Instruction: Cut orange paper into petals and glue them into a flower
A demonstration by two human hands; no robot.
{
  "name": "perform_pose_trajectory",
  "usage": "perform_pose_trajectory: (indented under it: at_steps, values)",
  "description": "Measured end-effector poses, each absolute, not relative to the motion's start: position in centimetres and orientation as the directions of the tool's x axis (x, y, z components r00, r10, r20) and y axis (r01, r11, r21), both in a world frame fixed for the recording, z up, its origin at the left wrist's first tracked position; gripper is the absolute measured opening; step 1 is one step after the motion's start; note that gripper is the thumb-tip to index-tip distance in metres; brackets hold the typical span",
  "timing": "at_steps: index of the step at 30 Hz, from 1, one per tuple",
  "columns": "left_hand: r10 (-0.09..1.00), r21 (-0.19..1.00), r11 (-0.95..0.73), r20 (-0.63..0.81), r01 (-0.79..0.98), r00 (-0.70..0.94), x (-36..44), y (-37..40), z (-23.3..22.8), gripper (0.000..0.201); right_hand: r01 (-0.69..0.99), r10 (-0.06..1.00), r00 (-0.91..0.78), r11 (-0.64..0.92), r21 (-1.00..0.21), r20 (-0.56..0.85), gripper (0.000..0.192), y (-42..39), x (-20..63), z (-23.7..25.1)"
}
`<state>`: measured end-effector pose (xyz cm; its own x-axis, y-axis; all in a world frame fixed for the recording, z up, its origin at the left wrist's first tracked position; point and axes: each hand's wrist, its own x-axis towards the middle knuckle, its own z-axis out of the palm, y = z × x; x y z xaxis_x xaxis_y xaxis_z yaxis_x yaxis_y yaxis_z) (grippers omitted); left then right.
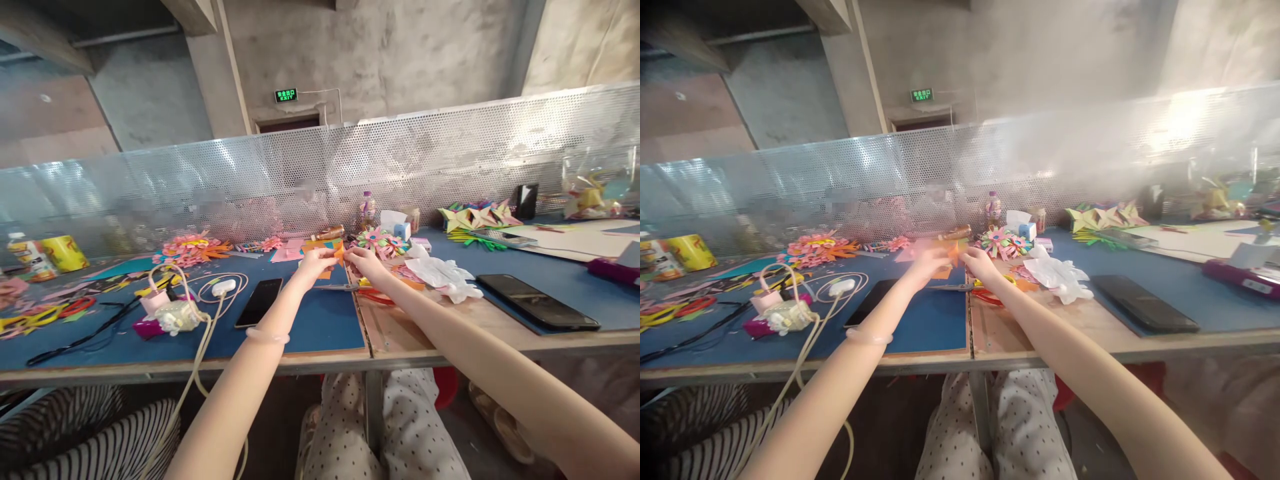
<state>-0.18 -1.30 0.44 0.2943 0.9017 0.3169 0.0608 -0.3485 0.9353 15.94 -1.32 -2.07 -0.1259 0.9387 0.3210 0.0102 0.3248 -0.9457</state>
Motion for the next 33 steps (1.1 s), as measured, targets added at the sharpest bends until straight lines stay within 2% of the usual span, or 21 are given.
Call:
perform_pose_trajectory:
  at_steps: [9,14,18,33]
  values:
    - [0.919,0.964,-0.264,0.264,-0.043,0.293,0.0,-1.35,0.41,0.037,0.041,0.927,-0.128,0.359,-0.932,0.352,0.01,-1.05,16.12,-2.22]
    - [0.92,0.963,-0.258,0.268,-0.073,0.286,0.05,-1.36,0.37,0.036,0.034,0.919,-0.155,0.371,-0.928,0.361,0.008,-0.95,16.17,-2.27]
    - [0.922,0.969,-0.24,0.247,-0.062,0.298,0.02,-1.31,0.32,0.028,0.063,0.917,-0.168,0.376,-0.924,0.362,0.007,-0.97,16.19,-2.25]
    - [0.922,0.965,-0.255,0.225,0.058,0.316,-0.06,-1.32,0.15,0.021,0.137,0.927,-0.194,0.35,-0.927,0.321,0.009,-1.1,16.29,-2.46]
